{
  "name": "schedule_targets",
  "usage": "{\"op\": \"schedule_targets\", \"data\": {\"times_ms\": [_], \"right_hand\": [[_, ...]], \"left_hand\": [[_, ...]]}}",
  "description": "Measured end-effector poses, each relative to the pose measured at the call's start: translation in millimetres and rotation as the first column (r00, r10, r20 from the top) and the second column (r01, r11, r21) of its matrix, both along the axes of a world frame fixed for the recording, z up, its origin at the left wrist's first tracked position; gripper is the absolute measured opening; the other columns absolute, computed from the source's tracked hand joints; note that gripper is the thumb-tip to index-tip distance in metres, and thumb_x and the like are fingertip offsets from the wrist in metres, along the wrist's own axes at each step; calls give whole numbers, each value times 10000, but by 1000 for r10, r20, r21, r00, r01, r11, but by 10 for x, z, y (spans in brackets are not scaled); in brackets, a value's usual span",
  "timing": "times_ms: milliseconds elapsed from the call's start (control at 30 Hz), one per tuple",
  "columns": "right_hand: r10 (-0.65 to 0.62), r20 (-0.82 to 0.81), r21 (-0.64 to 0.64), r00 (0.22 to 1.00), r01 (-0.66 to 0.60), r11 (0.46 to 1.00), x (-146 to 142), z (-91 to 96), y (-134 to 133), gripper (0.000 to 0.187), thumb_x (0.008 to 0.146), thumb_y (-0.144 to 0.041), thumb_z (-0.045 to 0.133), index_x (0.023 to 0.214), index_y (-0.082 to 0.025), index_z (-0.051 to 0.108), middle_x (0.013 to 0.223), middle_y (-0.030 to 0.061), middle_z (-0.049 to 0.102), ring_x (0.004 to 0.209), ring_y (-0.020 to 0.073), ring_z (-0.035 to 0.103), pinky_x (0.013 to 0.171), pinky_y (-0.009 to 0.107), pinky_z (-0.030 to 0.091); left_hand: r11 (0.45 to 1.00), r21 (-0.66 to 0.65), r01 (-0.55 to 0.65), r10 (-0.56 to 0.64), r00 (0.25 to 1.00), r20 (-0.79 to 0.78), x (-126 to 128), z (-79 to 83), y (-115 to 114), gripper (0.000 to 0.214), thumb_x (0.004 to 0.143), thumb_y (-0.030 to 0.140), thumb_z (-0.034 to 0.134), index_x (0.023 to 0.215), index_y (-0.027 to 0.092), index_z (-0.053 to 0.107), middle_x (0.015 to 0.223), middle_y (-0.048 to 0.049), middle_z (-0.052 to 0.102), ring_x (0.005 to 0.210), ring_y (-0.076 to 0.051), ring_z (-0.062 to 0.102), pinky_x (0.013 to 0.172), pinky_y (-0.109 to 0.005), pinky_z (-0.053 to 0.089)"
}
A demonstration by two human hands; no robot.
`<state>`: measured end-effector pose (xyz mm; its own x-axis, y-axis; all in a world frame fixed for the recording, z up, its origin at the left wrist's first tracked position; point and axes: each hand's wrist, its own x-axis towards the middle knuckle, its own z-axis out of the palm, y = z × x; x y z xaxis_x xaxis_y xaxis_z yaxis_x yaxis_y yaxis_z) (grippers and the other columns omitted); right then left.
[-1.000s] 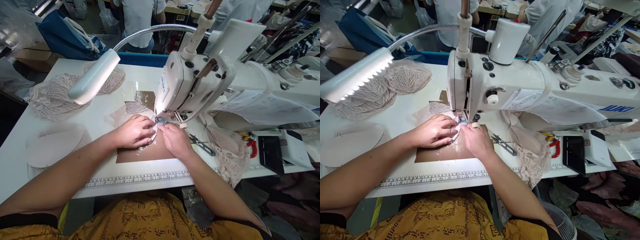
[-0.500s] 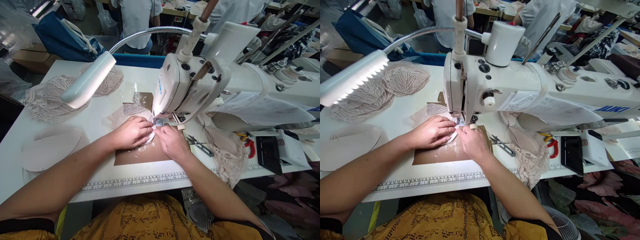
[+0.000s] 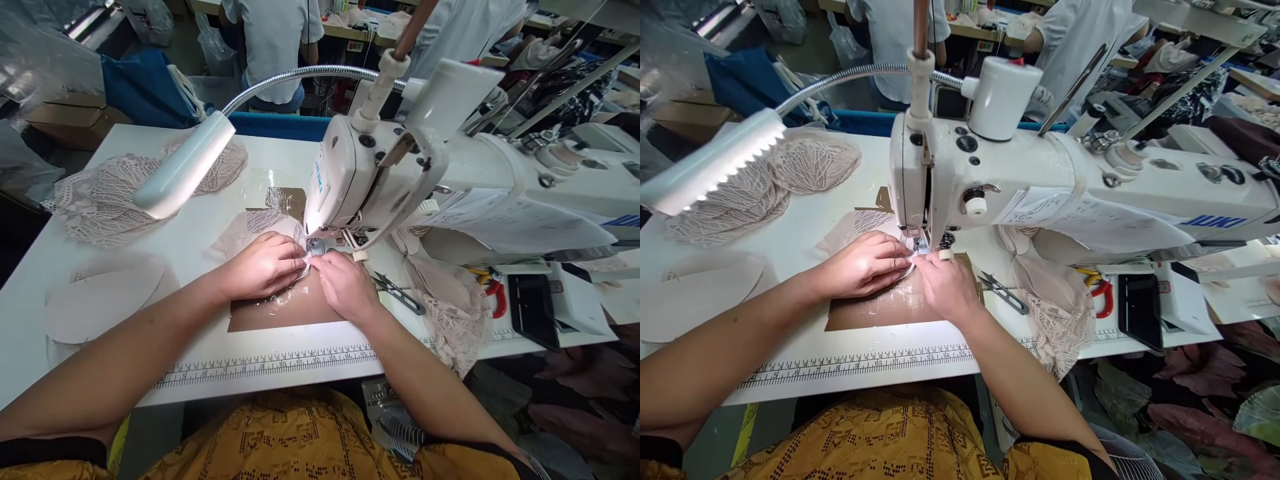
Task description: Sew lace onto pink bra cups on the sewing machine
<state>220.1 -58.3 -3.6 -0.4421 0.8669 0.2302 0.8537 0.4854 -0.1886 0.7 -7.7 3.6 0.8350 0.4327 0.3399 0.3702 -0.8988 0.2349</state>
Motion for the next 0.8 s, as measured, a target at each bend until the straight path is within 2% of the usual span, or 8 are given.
{"op": "schedule_targets", "data": {"times_ms": [133, 267, 533, 800], "right_hand": [[100, 58, 5, 993, -101, 995, -5, 12, -29, 317, 934, -149, 445, 1088, -208, 716, 869, 54, 654, 737, 178, 495, 675, 312, 340], [101, 90, 27, 991, -104, 994, 0, -3, -41, 307, 917, -132, 473, 1092, -209, 714, 871, 50, 645, 723, 175, 475, 678, 317, 325], [16, 117, -16, 993, -14, 1000, -17, 8, -20, 368, 913, -125, 432, 1163, -192, 694, 911, 76, 666, 755, 199, 516, 663, 327, 347], [-39, 148, -26, 988, 43, 999, -61, -15, 27, 430, 905, -109, 425, 1261, -192, 652, 921, 94, 673, 777, 218, 540, 652, 334, 370]], "left_hand": [[999, 19, 38, -38, 999, -5, 15, -6, -12, 219, 968, 274, 496, 1053, 204, 685, 1133, -95, 693, 1053, -236, 597, 916, -410, 445], [998, 50, 26, -23, 998, -51, 21, -20, -24, 240, 978, 271, 476, 1045, 193, 694, 1140, -85, 700, 995, -221, 612, 886, -393, 445], [999, 8, -32, 32, 996, -79, 24, -1, -14, 314, 949, 313, 497, 1166, 153, 659, 1244, -112, 658, 1063, -271, 581, 916, -422, 447], [992, -3, -127, 127, 991, -35, -4, -76, 86, 324, 933, 324, 504, 1162, 172, 677, 1272, -107, 640, 1085, -278, 571, 953, -442, 446]]}}
